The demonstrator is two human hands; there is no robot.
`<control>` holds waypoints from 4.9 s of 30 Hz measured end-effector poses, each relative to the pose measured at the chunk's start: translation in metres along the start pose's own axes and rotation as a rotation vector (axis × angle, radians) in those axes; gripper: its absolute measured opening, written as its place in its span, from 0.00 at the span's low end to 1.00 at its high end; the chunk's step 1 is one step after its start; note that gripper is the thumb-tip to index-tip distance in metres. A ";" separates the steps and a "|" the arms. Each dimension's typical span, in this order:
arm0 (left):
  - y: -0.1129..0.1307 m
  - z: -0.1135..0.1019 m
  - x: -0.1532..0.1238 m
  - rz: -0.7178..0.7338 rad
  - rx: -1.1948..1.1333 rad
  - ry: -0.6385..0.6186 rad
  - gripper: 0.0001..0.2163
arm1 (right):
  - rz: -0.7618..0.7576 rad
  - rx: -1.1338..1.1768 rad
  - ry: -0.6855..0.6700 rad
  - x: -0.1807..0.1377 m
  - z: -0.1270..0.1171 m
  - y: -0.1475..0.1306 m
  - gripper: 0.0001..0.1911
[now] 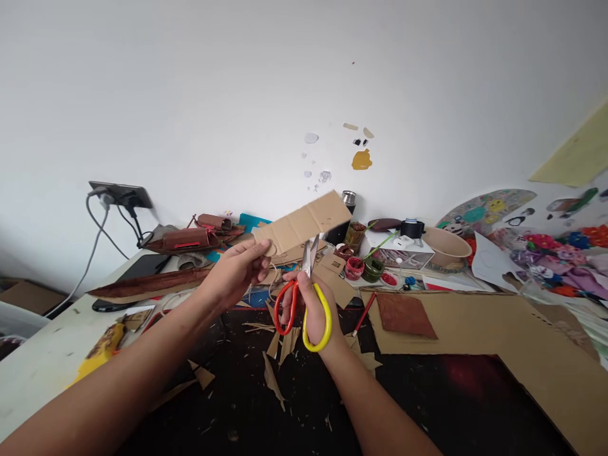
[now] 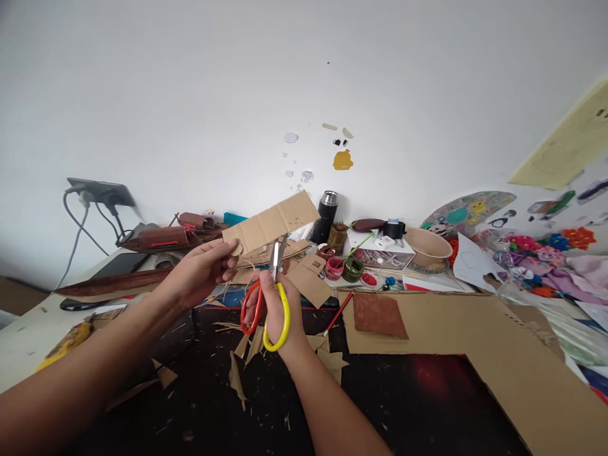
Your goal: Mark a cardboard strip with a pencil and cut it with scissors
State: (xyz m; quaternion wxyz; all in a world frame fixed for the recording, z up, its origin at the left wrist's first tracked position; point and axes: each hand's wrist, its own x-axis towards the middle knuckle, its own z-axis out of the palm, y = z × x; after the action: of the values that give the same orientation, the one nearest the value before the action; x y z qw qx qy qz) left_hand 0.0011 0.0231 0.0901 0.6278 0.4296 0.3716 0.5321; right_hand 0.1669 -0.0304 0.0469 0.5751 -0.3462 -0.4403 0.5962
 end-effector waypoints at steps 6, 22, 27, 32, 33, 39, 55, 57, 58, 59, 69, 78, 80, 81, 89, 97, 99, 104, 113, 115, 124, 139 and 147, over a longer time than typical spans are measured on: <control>-0.010 0.003 -0.006 -0.141 0.210 -0.273 0.19 | -0.042 -0.008 0.126 0.006 -0.009 -0.002 0.31; 0.018 -0.019 -0.003 -0.033 0.530 -0.342 0.12 | 0.005 -0.046 -0.015 0.001 -0.006 -0.008 0.27; 0.014 -0.017 0.004 0.061 0.217 -0.033 0.15 | -0.003 -0.003 0.016 0.003 -0.007 -0.009 0.32; 0.014 -0.014 0.006 0.076 0.110 -0.049 0.18 | -0.016 -0.111 -0.039 -0.002 -0.003 -0.002 0.29; 0.015 -0.014 0.006 0.071 0.093 -0.053 0.18 | -0.013 -0.136 -0.059 -0.003 -0.002 0.001 0.28; 0.017 -0.016 0.005 0.056 0.037 -0.060 0.16 | -0.017 -0.242 -0.115 -0.005 -0.004 0.009 0.25; 0.024 -0.014 -0.004 0.054 0.261 -0.039 0.19 | -0.051 -0.418 -0.150 -0.004 -0.010 0.018 0.23; 0.025 -0.016 -0.004 0.021 0.272 -0.074 0.19 | -0.054 -0.462 -0.150 -0.004 -0.010 0.019 0.22; 0.026 -0.017 -0.004 0.005 0.275 -0.090 0.19 | -0.058 -0.484 -0.149 -0.004 -0.010 0.019 0.21; 0.026 -0.018 -0.004 -0.007 0.278 -0.102 0.19 | -0.062 -0.503 -0.148 -0.003 -0.011 0.019 0.21; 0.023 -0.016 -0.006 0.009 0.292 -0.197 0.15 | -0.045 -0.500 -0.130 -0.008 -0.008 0.017 0.21; 0.008 0.004 -0.012 -0.002 0.097 -0.178 0.17 | -0.053 -0.410 -0.054 -0.006 -0.006 0.016 0.25; 0.004 0.007 -0.013 0.004 0.076 -0.150 0.18 | -0.051 -0.370 -0.053 -0.006 -0.006 0.016 0.24; 0.001 0.008 -0.013 0.009 0.071 -0.134 0.18 | -0.052 -0.353 -0.056 -0.006 -0.006 0.017 0.24; -0.011 0.021 -0.016 0.070 0.010 -0.109 0.20 | -0.029 -0.224 -0.037 -0.007 -0.001 0.018 0.24; -0.019 0.023 -0.015 0.065 -0.012 -0.068 0.20 | 0.021 -0.126 -0.036 -0.006 0.006 0.016 0.25; -0.022 0.022 -0.012 0.053 -0.005 -0.066 0.19 | 0.043 -0.107 -0.025 -0.005 0.006 0.019 0.25; -0.031 0.019 -0.007 0.026 0.006 -0.051 0.18 | 0.112 -0.064 -0.019 -0.001 0.005 0.027 0.26; -0.037 0.015 -0.003 -0.010 -0.001 -0.046 0.19 | 0.141 -0.029 -0.050 0.000 0.004 0.026 0.28; -0.039 0.014 -0.002 -0.015 0.009 -0.053 0.20 | 0.150 -0.026 -0.047 0.000 0.005 0.027 0.27; -0.020 0.000 0.003 0.070 0.131 -0.043 0.19 | 0.160 -0.036 0.080 0.008 -0.003 0.025 0.29; 0.004 -0.010 -0.003 -0.069 0.490 -0.381 0.14 | 0.061 -0.060 0.121 0.013 -0.017 0.007 0.29; -0.005 0.000 -0.013 -0.160 0.418 -0.521 0.18 | -0.017 -0.044 0.237 0.014 -0.016 -0.002 0.27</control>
State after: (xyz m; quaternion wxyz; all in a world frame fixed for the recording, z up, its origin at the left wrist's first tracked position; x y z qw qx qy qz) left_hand 0.0007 0.0103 0.0850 0.6399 0.6398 0.3324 0.2658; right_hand 0.1808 -0.0141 0.0441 0.6205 -0.4232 -0.3849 0.5364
